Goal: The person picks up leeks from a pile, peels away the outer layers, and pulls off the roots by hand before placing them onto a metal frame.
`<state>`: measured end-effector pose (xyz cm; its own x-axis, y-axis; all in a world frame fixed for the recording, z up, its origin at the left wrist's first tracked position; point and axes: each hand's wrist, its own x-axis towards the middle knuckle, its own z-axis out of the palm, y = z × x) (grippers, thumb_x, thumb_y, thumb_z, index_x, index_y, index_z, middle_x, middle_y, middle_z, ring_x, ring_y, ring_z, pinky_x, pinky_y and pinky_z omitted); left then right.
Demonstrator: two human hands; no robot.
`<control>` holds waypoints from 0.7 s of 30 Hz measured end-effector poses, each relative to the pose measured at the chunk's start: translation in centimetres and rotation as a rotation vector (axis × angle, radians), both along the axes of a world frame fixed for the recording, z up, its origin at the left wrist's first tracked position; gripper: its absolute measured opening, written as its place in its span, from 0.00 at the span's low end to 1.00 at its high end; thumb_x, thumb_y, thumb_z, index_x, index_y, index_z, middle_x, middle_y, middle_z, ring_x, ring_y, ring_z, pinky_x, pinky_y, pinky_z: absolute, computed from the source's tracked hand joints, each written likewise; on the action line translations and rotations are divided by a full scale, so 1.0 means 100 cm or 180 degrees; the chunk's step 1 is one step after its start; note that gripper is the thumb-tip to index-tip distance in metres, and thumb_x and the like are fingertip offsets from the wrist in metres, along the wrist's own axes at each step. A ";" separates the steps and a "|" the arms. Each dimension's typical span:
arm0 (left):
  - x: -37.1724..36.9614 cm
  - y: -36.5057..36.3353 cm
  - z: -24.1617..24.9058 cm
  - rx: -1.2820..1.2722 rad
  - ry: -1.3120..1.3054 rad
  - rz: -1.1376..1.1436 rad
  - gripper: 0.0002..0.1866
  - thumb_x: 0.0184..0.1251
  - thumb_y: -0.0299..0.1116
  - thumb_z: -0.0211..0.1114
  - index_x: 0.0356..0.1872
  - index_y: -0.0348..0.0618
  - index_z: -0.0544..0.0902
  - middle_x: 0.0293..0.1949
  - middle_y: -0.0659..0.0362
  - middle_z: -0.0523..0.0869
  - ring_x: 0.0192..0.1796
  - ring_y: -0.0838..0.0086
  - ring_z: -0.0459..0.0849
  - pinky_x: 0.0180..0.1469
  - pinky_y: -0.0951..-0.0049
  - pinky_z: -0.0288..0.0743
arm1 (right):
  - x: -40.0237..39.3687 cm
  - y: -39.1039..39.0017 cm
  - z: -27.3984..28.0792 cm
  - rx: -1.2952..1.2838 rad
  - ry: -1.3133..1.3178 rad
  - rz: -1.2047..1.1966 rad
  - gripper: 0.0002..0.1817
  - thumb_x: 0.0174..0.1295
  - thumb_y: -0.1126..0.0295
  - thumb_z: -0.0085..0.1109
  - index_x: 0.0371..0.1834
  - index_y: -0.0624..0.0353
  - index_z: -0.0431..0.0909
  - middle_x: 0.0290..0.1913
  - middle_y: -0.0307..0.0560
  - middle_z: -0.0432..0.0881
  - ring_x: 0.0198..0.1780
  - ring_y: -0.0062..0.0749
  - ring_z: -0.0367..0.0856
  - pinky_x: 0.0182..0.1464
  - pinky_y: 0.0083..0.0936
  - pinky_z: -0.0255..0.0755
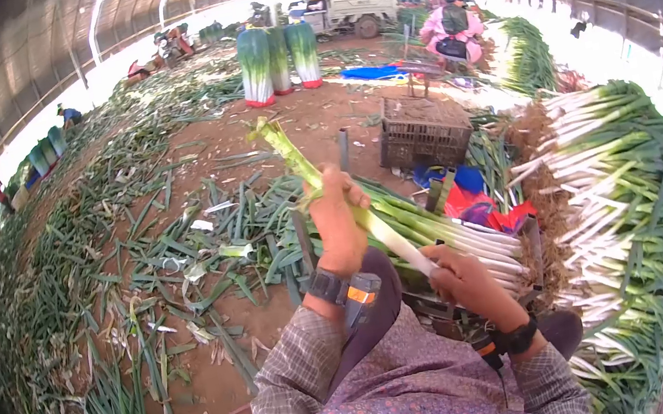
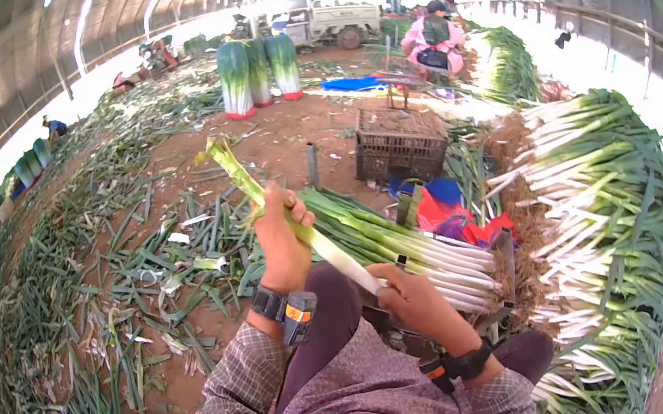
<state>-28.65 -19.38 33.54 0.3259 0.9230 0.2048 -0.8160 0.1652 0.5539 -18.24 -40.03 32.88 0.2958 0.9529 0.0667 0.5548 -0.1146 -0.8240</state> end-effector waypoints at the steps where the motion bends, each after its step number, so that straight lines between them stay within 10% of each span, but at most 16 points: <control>1: 0.000 -0.004 0.004 -0.0136 0.0005 0.0012 0.16 0.76 0.50 0.54 0.51 0.51 0.71 0.32 0.63 0.75 0.29 0.76 0.72 0.30 0.71 0.70 | -0.001 -0.001 -0.004 0.0113 -0.0086 -0.0034 0.21 0.64 0.66 0.54 0.60 0.62 0.74 0.36 0.58 0.84 0.39 0.52 0.84 0.44 0.36 0.76; 4: -0.002 0.000 -0.013 -0.0061 0.0185 -0.0111 0.26 0.76 0.58 0.47 0.61 0.49 0.69 0.40 0.56 0.82 0.38 0.65 0.82 0.39 0.60 0.79 | 0.008 -0.013 -0.011 0.0441 -0.0487 -0.0184 0.20 0.66 0.67 0.53 0.60 0.60 0.76 0.43 0.59 0.85 0.44 0.55 0.84 0.48 0.37 0.76; 6: -0.004 0.012 -0.040 0.0914 0.1501 0.0546 0.26 0.79 0.54 0.44 0.50 0.39 0.79 0.33 0.54 0.85 0.33 0.70 0.86 0.33 0.69 0.82 | 0.022 -0.027 -0.014 0.0764 -0.0898 -0.0281 0.20 0.67 0.67 0.54 0.61 0.59 0.76 0.46 0.60 0.85 0.47 0.54 0.84 0.50 0.38 0.76; 8: -0.016 0.024 -0.064 0.1515 0.1989 0.0582 0.21 0.80 0.49 0.47 0.42 0.40 0.79 0.19 0.63 0.78 0.19 0.77 0.77 0.23 0.76 0.72 | 0.045 -0.046 -0.011 0.0620 -0.1029 -0.0314 0.19 0.67 0.67 0.54 0.59 0.59 0.77 0.49 0.60 0.84 0.49 0.53 0.83 0.53 0.38 0.75; 12: -0.084 0.077 -0.109 0.1802 0.3695 0.0495 0.11 0.76 0.40 0.56 0.37 0.44 0.75 0.23 0.65 0.76 0.20 0.83 0.71 0.21 0.77 0.65 | 0.102 -0.088 0.021 0.0355 -0.1218 -0.0626 0.16 0.68 0.67 0.54 0.55 0.60 0.80 0.46 0.58 0.85 0.47 0.48 0.84 0.51 0.35 0.76; 13: -0.100 0.078 -0.101 0.2099 0.5110 0.0233 0.11 0.69 0.38 0.61 0.41 0.41 0.78 0.30 0.60 0.81 0.26 0.76 0.78 0.29 0.72 0.73 | 0.122 -0.102 0.022 0.0359 -0.1223 -0.0783 0.16 0.68 0.67 0.54 0.55 0.60 0.80 0.44 0.56 0.86 0.44 0.45 0.85 0.50 0.33 0.76; 15: -0.158 0.101 -0.155 0.3839 0.5403 -0.0140 0.16 0.63 0.37 0.65 0.47 0.38 0.80 0.37 0.54 0.86 0.38 0.69 0.84 0.42 0.68 0.77 | 0.140 -0.119 0.030 0.0294 -0.1067 -0.1202 0.16 0.68 0.68 0.54 0.56 0.61 0.80 0.37 0.52 0.85 0.38 0.32 0.83 0.44 0.28 0.75; 18: -0.153 0.117 -0.167 0.1903 0.5788 -0.0702 0.22 0.59 0.36 0.68 0.53 0.37 0.79 0.43 0.50 0.87 0.47 0.68 0.85 0.53 0.68 0.76 | 0.184 -0.129 0.011 0.0090 -0.0157 -0.1934 0.17 0.70 0.68 0.54 0.59 0.62 0.78 0.33 0.40 0.81 0.36 0.19 0.78 0.40 0.21 0.73; 21: -0.074 0.104 -0.138 0.2504 0.5015 -0.0556 0.17 0.61 0.29 0.65 0.51 0.36 0.80 0.43 0.51 0.87 0.46 0.66 0.86 0.53 0.68 0.77 | 0.226 -0.112 -0.025 0.1064 0.0338 -0.1793 0.17 0.70 0.70 0.53 0.60 0.62 0.77 0.36 0.38 0.82 0.37 0.20 0.78 0.41 0.19 0.73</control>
<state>-36.02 -8.96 19.71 0.7075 0.7059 -0.0345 0.5168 -0.4833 0.7066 4.32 -51.18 30.36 0.7639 0.5839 0.2748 0.3986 -0.0921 -0.9125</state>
